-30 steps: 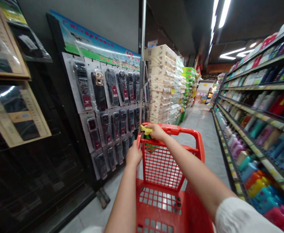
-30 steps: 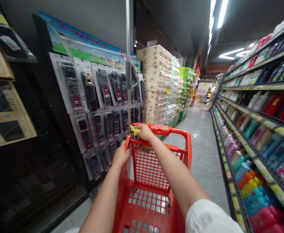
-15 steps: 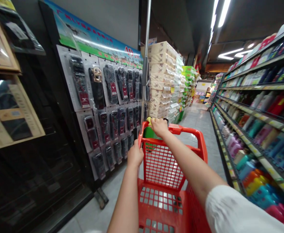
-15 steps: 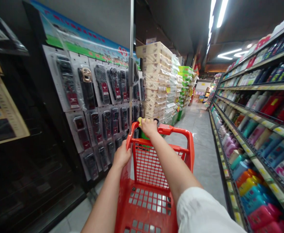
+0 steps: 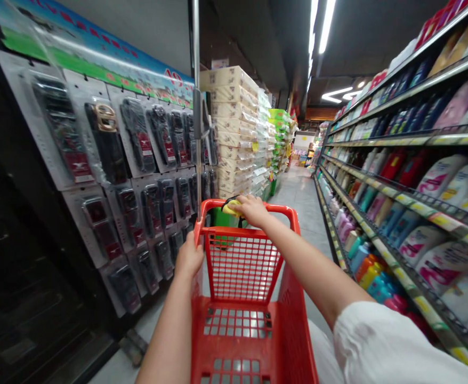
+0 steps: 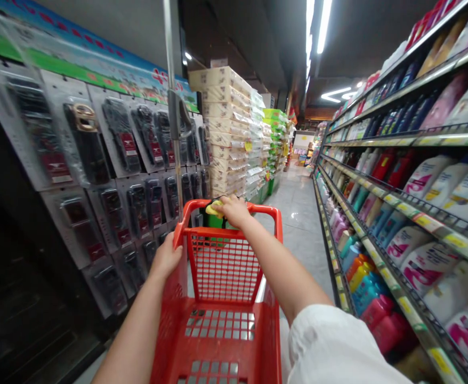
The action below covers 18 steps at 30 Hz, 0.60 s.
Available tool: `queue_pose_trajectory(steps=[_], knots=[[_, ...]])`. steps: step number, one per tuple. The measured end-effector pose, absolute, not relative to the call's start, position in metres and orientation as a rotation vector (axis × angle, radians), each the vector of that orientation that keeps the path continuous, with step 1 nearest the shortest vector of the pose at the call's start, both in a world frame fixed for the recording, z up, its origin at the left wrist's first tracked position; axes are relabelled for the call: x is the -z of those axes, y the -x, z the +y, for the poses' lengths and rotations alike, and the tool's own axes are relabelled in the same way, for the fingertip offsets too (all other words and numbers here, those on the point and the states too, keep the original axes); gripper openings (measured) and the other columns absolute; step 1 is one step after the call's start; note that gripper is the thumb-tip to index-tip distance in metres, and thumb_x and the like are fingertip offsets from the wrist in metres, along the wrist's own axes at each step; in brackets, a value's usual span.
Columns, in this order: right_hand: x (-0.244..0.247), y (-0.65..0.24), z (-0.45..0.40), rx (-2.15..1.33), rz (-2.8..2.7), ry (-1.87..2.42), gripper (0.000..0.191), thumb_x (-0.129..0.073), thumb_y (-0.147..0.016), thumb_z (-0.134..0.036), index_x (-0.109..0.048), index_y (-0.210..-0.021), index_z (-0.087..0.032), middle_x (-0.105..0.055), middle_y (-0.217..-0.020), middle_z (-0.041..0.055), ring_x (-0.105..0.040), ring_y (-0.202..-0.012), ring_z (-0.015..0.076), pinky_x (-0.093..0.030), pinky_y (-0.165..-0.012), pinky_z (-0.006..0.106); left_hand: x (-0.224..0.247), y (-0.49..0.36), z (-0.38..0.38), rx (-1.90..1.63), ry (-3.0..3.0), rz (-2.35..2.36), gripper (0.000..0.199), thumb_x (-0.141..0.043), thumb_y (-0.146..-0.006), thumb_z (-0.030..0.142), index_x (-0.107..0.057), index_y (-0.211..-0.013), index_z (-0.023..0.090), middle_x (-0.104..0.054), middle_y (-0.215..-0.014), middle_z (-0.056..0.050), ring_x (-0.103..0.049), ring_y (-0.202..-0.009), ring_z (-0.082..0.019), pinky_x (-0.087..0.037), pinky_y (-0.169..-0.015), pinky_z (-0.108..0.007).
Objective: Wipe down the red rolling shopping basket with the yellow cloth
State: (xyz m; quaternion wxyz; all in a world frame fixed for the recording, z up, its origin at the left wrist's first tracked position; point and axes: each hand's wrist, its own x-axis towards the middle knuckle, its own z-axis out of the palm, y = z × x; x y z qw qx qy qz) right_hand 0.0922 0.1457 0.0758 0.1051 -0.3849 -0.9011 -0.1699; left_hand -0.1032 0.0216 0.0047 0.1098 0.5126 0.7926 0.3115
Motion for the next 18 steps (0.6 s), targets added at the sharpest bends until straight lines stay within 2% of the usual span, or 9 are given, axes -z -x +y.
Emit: queue_pose_trajectory(steps=[2,4,8,10,18], knots=[[-0.068,-0.126,0.147,0.532,-2.644,1.133,0.048,-0.037,-0.099,-0.023,-0.041,-0.143,-0.041,-0.044,-0.144,0.0037,-0.041,-0.120,0.0258,-0.037,-0.095,0.040,-0.006,0.104,0.022,-0.928,-1.500,2.325,0.051,-0.045,-0.088,0.015,-0.043,-0.138,0.023,-0.069,-0.119,-0.011,-0.065,-0.111,-0.026,-0.049,-0.084,-0.029],[-0.064,-0.157,0.151,0.531,-2.620,1.226,0.048,-0.039,-0.099,-0.023,-0.041,-0.144,-0.038,-0.040,-0.148,0.0045,-0.041,-0.121,0.0247,-0.037,-0.096,0.038,-0.006,0.104,0.021,-0.941,-1.482,2.319,0.051,-0.045,-0.088,0.015,-0.044,-0.138,0.024,-0.069,-0.120,-0.011,-0.065,-0.111,-0.026,-0.050,-0.084,-0.029],[-0.073,-0.199,0.161,0.489,-2.626,1.518,0.037,-0.046,-0.095,-0.023,-0.061,-0.128,-0.030,-0.053,-0.133,0.0088,-0.047,-0.114,0.0273,-0.041,-0.090,0.036,-0.006,0.105,0.022,-0.984,-1.463,2.306,0.051,-0.045,-0.087,0.013,-0.046,-0.137,0.022,-0.068,-0.122,-0.012,-0.064,-0.113,-0.026,-0.049,-0.088,-0.030],[-0.080,-0.208,0.161,0.458,-2.642,1.598,0.034,-0.048,-0.093,-0.022,-0.066,-0.120,-0.028,-0.058,-0.125,0.0103,-0.049,-0.111,0.0284,-0.042,-0.087,0.036,-0.005,0.105,0.023,-0.996,-1.474,2.296,0.051,-0.046,-0.086,0.013,-0.046,-0.137,0.023,-0.068,-0.122,-0.011,-0.064,-0.113,-0.026,-0.050,-0.088,-0.030],[-0.066,-0.234,0.101,0.493,-2.654,1.605,0.029,-0.046,-0.092,-0.023,-0.066,-0.112,-0.022,-0.061,-0.118,0.0109,-0.057,-0.102,0.0249,-0.043,-0.082,0.033,-0.004,0.106,0.025,-0.967,-1.499,2.330,0.050,-0.047,-0.086,0.015,-0.047,-0.136,0.022,-0.069,-0.120,-0.012,-0.066,-0.109,-0.028,-0.051,-0.084,-0.032]])
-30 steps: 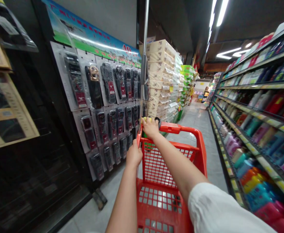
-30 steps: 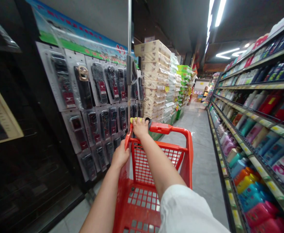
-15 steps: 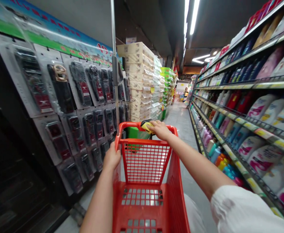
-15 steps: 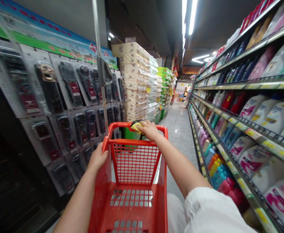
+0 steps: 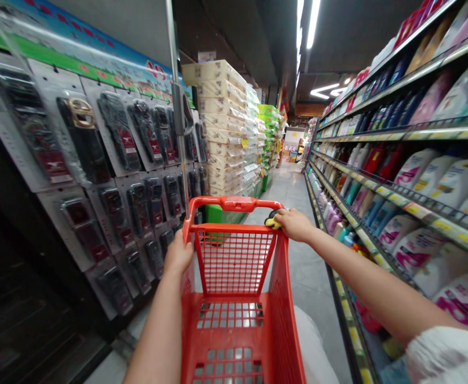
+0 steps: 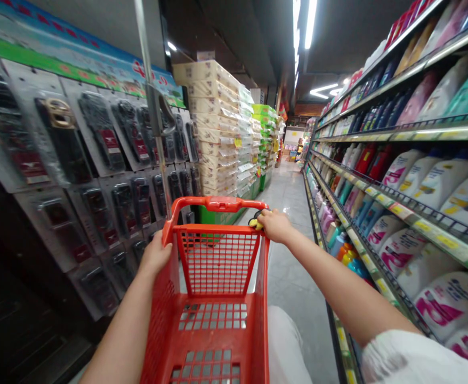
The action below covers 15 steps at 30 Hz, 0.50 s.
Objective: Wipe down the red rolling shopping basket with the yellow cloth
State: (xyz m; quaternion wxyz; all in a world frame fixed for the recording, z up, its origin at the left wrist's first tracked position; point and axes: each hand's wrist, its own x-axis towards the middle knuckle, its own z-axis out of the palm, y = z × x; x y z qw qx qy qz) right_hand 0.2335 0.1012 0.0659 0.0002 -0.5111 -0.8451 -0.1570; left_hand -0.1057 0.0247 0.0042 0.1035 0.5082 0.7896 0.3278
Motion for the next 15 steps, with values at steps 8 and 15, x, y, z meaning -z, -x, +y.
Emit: queue_pose_trajectory(steps=[8,15], knots=[[-0.051,-0.186,0.076,0.374,-2.550,1.531,0.036,-0.041,-0.096,-0.027,-0.055,-0.129,-0.027,-0.060,-0.128,0.0077,-0.056,-0.107,0.0234,-0.041,-0.086,0.034,-0.003,0.104,0.015,-0.968,-1.548,2.309,0.048,-0.048,-0.087,0.016,-0.048,-0.135,0.021,-0.071,-0.116,-0.011,-0.067,-0.108,-0.026,-0.050,-0.082,-0.029],[-0.027,-0.059,0.069,0.318,-2.556,1.403,0.035,-0.033,-0.100,-0.027,-0.050,-0.131,-0.027,-0.061,-0.122,0.0102,-0.055,-0.106,0.0267,-0.044,-0.082,0.039,0.002,0.106,0.015,-0.945,-1.547,2.333,0.046,-0.052,-0.087,0.019,-0.048,-0.133,0.019,-0.072,-0.113,-0.014,-0.068,-0.105,-0.027,-0.049,-0.080,-0.030]])
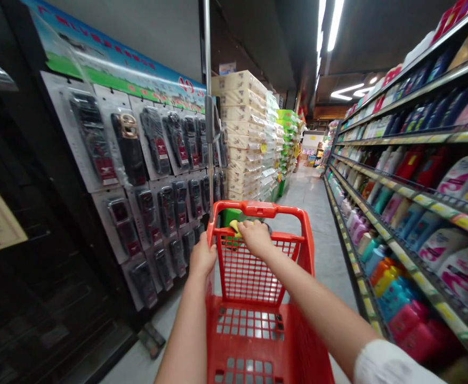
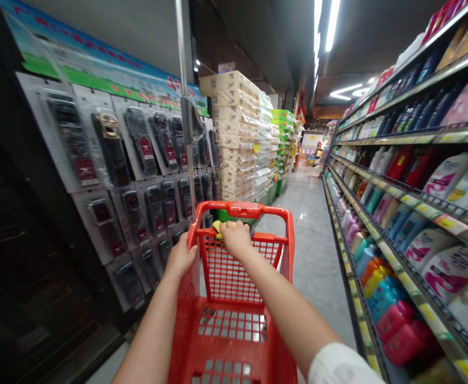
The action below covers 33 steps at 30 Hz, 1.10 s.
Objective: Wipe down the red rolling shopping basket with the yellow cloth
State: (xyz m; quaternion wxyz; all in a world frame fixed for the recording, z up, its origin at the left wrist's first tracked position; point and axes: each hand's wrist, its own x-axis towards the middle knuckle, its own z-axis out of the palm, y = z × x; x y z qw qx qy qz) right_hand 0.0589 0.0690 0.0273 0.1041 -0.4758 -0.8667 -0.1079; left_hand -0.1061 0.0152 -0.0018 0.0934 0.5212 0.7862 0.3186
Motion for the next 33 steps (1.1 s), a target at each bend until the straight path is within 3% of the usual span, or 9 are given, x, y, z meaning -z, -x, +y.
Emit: queue_pose_trajectory(steps=[7,11,15,19,21,23,25,30,33], knots=[[-0.041,0.002,0.064,0.305,-2.559,1.309,0.032,-0.032,-0.100,-0.024,-0.052,-0.125,-0.023,-0.058,-0.124,0.0128,-0.053,-0.110,0.0253,-0.044,-0.085,0.041,0.003,0.108,0.019,-1.046,-1.541,2.262,0.054,-0.049,-0.085,0.010,-0.045,-0.138,0.017,-0.070,-0.119,-0.012,-0.065,-0.113,-0.025,-0.049,-0.085,-0.027],[-0.029,-0.062,0.065,0.354,-2.584,1.330,0.035,-0.033,-0.101,-0.027,-0.045,-0.134,-0.029,-0.058,-0.122,0.0103,-0.054,-0.107,0.0235,-0.044,-0.086,0.038,0.002,0.110,0.018,-1.037,-1.521,2.270,0.054,-0.048,-0.086,0.010,-0.045,-0.139,0.018,-0.069,-0.122,-0.012,-0.064,-0.114,-0.025,-0.049,-0.088,-0.028],[-0.023,-0.144,0.072,0.304,-2.522,1.458,0.035,-0.039,-0.098,-0.021,-0.054,-0.129,-0.025,-0.061,-0.115,0.0110,-0.057,-0.101,0.0223,-0.043,-0.087,0.035,-0.003,0.110,0.013,-1.037,-1.525,2.263,0.051,-0.048,-0.086,0.010,-0.049,-0.136,0.019,-0.070,-0.119,-0.012,-0.066,-0.111,-0.025,-0.050,-0.085,-0.027],[-0.052,-0.190,0.094,0.171,-2.509,1.416,0.030,-0.056,-0.086,-0.013,-0.068,-0.111,-0.025,-0.066,-0.101,0.0035,-0.060,-0.091,0.0166,-0.043,-0.082,0.026,-0.007,0.108,0.009,-1.026,-1.535,2.255,0.053,-0.047,-0.086,0.009,-0.046,-0.138,0.018,-0.069,-0.120,-0.013,-0.066,-0.112,-0.025,-0.049,-0.086,-0.027],[-0.073,-0.194,0.108,0.202,-2.410,1.420,0.038,-0.053,-0.088,-0.012,-0.063,-0.122,-0.024,-0.065,-0.109,0.0044,-0.058,-0.099,0.0166,-0.043,-0.085,0.025,-0.008,0.107,0.009,-1.020,-1.543,2.253,0.053,-0.047,-0.086,0.009,-0.046,-0.139,0.018,-0.069,-0.120,-0.013,-0.066,-0.112,-0.025,-0.049,-0.086,-0.028],[-0.088,-0.188,0.123,0.251,-2.260,1.462,0.046,-0.046,-0.092,-0.014,-0.050,-0.138,-0.022,-0.058,-0.126,0.0092,-0.054,-0.111,0.0188,-0.041,-0.092,0.028,-0.008,0.107,0.008,-1.028,-1.549,2.239,0.051,-0.047,-0.086,0.010,-0.048,-0.137,0.018,-0.069,-0.120,-0.013,-0.066,-0.112,-0.025,-0.049,-0.085,-0.027],[-0.093,-0.174,0.136,0.249,-2.171,1.538,0.046,-0.044,-0.096,-0.022,-0.044,-0.142,-0.021,-0.054,-0.133,0.0125,-0.052,-0.115,0.0211,-0.041,-0.095,0.030,-0.007,0.106,0.008,-1.031,-1.546,2.230,0.050,-0.047,-0.087,0.010,-0.048,-0.136,0.018,-0.070,-0.119,-0.012,-0.065,-0.112,-0.024,-0.049,-0.085,-0.027],[-0.081,-0.111,0.160,0.145,-2.193,1.712,0.041,-0.036,-0.099,-0.045,-0.067,-0.112,-0.022,-0.067,-0.112,0.0139,-0.063,-0.097,0.0259,-0.046,-0.082,0.039,-0.002,0.106,0.008,-0.975,-1.503,2.268,0.054,-0.046,-0.087,0.012,-0.044,-0.140,0.021,-0.071,-0.115,-0.011,-0.066,-0.109,-0.025,-0.048,-0.084,-0.029],[-0.084,-0.059,0.167,0.156,-2.288,1.673,0.041,-0.036,-0.098,-0.047,-0.068,-0.109,-0.025,-0.068,-0.114,0.0117,-0.063,-0.102,0.0259,-0.046,-0.084,0.039,0.001,0.105,0.008,-0.972,-1.498,2.271,0.052,-0.046,-0.086,0.012,-0.044,-0.138,0.020,-0.071,-0.115,-0.011,-0.067,-0.108,-0.026,-0.048,-0.084,-0.030]])
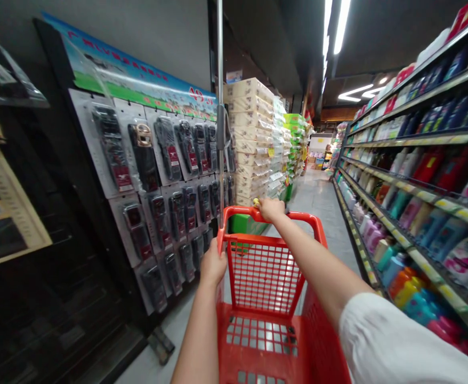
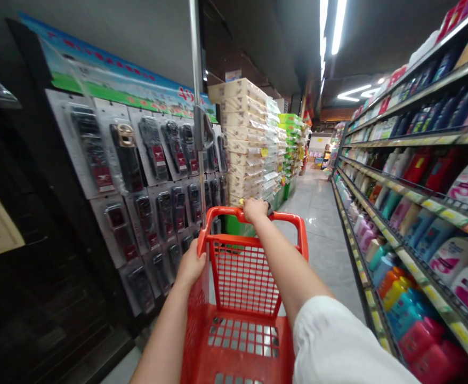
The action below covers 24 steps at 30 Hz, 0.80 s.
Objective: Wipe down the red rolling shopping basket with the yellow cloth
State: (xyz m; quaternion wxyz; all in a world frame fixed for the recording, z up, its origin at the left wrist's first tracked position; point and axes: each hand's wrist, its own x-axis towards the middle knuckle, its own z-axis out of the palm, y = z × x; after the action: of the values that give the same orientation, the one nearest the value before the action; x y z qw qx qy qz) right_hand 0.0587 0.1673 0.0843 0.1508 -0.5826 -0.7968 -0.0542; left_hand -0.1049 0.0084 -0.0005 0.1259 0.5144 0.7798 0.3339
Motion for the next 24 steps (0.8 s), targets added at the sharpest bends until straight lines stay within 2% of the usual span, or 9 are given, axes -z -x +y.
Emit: queue_pose_trajectory(steps=[5,8,11,15,17,19,22,24], knots=[[-0.085,0.016,0.161,0.282,-2.513,1.405,0.034,-0.044,-0.094,-0.030,-0.062,-0.122,-0.028,-0.064,-0.127,0.0084,-0.059,-0.112,0.0247,-0.045,-0.089,0.038,0.000,0.103,0.008,-1.000,-1.485,2.259,0.050,-0.045,-0.087,0.012,-0.045,-0.136,0.021,-0.072,-0.110,-0.011,-0.068,-0.106,-0.026,-0.048,-0.081,-0.029],[-0.074,0.034,0.148,0.291,-2.533,1.178,0.039,-0.050,-0.090,-0.021,-0.059,-0.127,-0.027,-0.059,-0.136,0.0047,-0.057,-0.115,0.0211,-0.043,-0.093,0.033,-0.001,0.103,0.008,-1.010,-1.456,2.261,0.052,-0.044,-0.087,0.010,-0.044,-0.138,0.021,-0.073,-0.109,-0.012,-0.068,-0.104,-0.026,-0.048,-0.079,-0.029],[-0.075,0.034,0.137,0.220,-2.613,1.015,0.039,-0.052,-0.088,-0.020,-0.060,-0.126,-0.025,-0.063,-0.130,0.0031,-0.059,-0.111,0.0197,-0.044,-0.091,0.029,-0.001,0.104,0.009,-1.026,-1.433,2.252,0.050,-0.044,-0.088,0.012,-0.045,-0.138,0.020,-0.072,-0.111,-0.014,-0.068,-0.105,-0.028,-0.048,-0.078,-0.030],[-0.099,0.015,0.132,0.349,-2.693,1.067,0.029,-0.052,-0.088,-0.020,-0.069,-0.112,-0.020,-0.071,-0.110,0.0090,-0.062,-0.105,0.0242,-0.045,-0.087,0.033,-0.002,0.105,0.011,-1.056,-1.439,2.221,0.049,-0.044,-0.088,0.013,-0.046,-0.137,0.018,-0.071,-0.114,-0.016,-0.067,-0.108,-0.029,-0.049,-0.080,-0.031],[-0.106,-0.004,0.133,0.515,-2.708,1.088,0.029,-0.049,-0.090,-0.018,-0.070,-0.111,-0.019,-0.068,-0.116,0.0122,-0.058,-0.112,0.0274,-0.043,-0.091,0.040,-0.003,0.105,0.010,-1.060,-1.450,2.222,0.051,-0.044,-0.087,0.010,-0.046,-0.138,0.018,-0.071,-0.114,-0.015,-0.067,-0.108,-0.028,-0.049,-0.080,-0.030],[-0.101,-0.030,0.137,0.563,-2.732,1.085,0.035,-0.050,-0.092,-0.022,-0.063,-0.124,-0.026,-0.060,-0.132,0.0100,-0.052,-0.119,0.0279,-0.042,-0.095,0.043,-0.004,0.106,0.010,-1.053,-1.459,2.237,0.054,-0.044,-0.086,0.008,-0.046,-0.138,0.019,-0.071,-0.114,-0.014,-0.068,-0.107,-0.027,-0.048,-0.081,-0.029],[-0.083,-0.082,0.146,0.451,-2.649,1.172,0.045,-0.051,-0.094,-0.032,-0.049,-0.139,-0.033,-0.053,-0.140,0.0063,-0.050,-0.120,0.0237,-0.041,-0.095,0.037,-0.005,0.108,0.011,-1.038,-1.474,2.252,0.052,-0.046,-0.085,0.009,-0.047,-0.136,0.019,-0.071,-0.115,-0.014,-0.067,-0.107,-0.026,-0.048,-0.082,-0.029],[-0.076,-0.122,0.153,0.370,-2.515,1.288,0.040,-0.053,-0.094,-0.034,-0.055,-0.134,-0.029,-0.060,-0.130,0.0061,-0.055,-0.111,0.0197,-0.041,-0.092,0.030,-0.005,0.109,0.012,-1.033,-1.482,2.253,0.049,-0.047,-0.085,0.011,-0.049,-0.133,0.019,-0.071,-0.115,-0.013,-0.068,-0.106,-0.026,-0.049,-0.081,-0.029]])
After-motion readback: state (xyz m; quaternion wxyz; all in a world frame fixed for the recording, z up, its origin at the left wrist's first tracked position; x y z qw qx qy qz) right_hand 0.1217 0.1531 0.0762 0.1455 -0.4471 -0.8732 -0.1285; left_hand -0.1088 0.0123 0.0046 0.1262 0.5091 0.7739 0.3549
